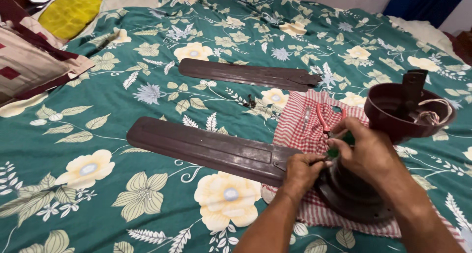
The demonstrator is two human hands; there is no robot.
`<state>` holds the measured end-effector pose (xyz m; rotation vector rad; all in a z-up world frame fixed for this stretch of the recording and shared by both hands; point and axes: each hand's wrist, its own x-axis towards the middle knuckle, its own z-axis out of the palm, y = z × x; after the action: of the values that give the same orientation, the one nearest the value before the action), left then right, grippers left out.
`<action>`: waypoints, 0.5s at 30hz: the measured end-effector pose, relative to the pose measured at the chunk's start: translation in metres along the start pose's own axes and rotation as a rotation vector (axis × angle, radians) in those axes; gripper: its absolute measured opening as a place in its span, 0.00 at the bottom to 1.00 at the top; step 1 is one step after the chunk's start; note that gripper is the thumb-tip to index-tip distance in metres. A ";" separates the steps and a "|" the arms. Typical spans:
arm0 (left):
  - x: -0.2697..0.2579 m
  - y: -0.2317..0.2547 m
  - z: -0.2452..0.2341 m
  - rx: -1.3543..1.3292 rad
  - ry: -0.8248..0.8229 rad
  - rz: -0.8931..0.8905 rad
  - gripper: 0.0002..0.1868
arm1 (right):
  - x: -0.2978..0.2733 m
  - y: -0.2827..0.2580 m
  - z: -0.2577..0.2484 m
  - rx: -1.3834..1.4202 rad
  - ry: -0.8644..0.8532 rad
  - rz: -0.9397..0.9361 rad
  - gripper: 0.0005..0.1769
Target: The person attaches a ceiling fan blade to the fan motor housing using a screwdriver and pliers. They tighten the screws securing the blade and then remove the blade from the motor housing.
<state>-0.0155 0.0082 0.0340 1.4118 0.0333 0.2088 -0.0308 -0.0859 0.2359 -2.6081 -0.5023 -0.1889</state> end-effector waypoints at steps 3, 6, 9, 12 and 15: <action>0.009 -0.003 -0.003 -0.114 -0.087 0.019 0.11 | -0.003 -0.003 -0.004 0.071 0.051 -0.116 0.13; 0.014 -0.007 -0.009 -0.048 -0.149 0.006 0.12 | -0.001 -0.007 -0.004 0.042 0.096 -0.187 0.16; 0.011 -0.007 -0.010 -0.114 -0.208 0.020 0.12 | -0.004 -0.009 -0.002 -0.042 0.054 -0.078 0.17; 0.010 0.000 -0.007 -0.163 -0.227 0.042 0.12 | -0.002 -0.008 -0.003 -0.003 0.203 -0.179 0.21; 0.005 0.005 -0.013 -0.034 -0.187 0.030 0.13 | -0.007 -0.008 0.007 0.014 0.171 -0.221 0.16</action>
<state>-0.0127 0.0226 0.0374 1.3937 -0.1446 0.1011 -0.0396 -0.0785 0.2319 -2.4902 -0.7254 -0.4747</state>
